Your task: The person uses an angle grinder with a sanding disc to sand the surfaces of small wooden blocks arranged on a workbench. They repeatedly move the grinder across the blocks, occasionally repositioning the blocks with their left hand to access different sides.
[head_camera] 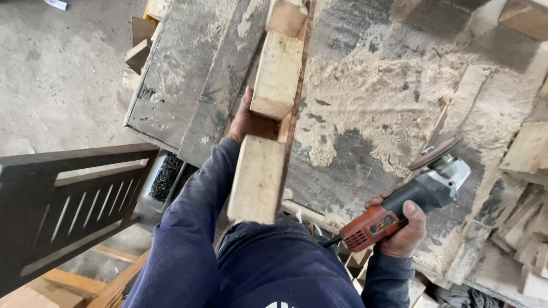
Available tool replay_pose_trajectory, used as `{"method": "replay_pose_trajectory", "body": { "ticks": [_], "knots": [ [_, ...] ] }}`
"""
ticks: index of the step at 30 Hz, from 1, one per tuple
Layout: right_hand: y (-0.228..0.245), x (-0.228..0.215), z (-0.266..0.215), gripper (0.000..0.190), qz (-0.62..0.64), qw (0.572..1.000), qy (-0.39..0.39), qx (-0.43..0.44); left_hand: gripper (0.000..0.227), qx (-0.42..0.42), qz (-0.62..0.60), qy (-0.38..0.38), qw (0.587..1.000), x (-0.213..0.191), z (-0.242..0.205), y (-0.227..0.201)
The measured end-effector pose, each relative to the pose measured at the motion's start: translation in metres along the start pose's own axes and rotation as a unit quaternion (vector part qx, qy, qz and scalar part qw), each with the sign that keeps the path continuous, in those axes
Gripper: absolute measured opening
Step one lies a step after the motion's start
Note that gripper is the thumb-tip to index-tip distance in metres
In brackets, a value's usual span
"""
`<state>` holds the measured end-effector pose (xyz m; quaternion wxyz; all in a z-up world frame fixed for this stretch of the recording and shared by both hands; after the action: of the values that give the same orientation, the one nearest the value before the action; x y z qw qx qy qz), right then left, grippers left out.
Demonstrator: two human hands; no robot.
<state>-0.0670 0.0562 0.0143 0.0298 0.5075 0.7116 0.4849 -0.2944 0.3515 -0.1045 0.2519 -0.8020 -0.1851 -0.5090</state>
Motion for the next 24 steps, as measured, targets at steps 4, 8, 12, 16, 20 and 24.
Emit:
{"method": "replay_pose_trajectory", "body": {
  "ticks": [4, 8, 12, 16, 20, 24],
  "knots": [
    [-0.002, -0.002, 0.0, 0.048, -0.002, 1.0, 0.001, -0.001, 0.104, -0.01, -0.072, 0.055, 0.996, -0.005, -0.004, 0.01],
    [-0.003, 0.004, 0.002, 0.05, -0.012, 1.0, 0.007, 0.012, 0.102, 0.05, -0.021, 0.065, 0.996, -0.006, -0.003, 0.011],
    [-0.005, 0.007, -0.001, 0.049, -0.014, 1.0, 0.016, 0.005, 0.103, 0.007, -0.052, 0.026, 0.998, -0.013, -0.001, 0.016],
    [-0.007, 0.005, -0.001, 0.049, -0.018, 1.0, 0.009, 0.004, 0.108, 0.001, 0.013, -0.024, 1.0, -0.025, 0.002, 0.018],
    [-0.01, -0.007, -0.008, 0.048, -0.01, 1.0, -0.007, 0.011, 0.109, 0.021, -0.05, 0.051, 0.997, -0.023, 0.001, 0.045],
    [-0.008, -0.036, -0.019, 0.049, -0.009, 0.998, -0.043, 0.047, 0.101, 0.035, 0.056, 0.014, 0.998, -0.04, 0.012, 0.064]
  ]
}}
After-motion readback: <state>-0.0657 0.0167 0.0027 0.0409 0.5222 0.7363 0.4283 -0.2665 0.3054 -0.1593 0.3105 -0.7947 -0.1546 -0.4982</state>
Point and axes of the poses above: each hand's wrist, its own z-axis towards the middle knuckle, its own x-axis out of the palm, y = z × x, the point moved 6 cm from there along z, towards the middle knuckle, and after that the axes turned 9 degrees about x, right-handed, at the moved point
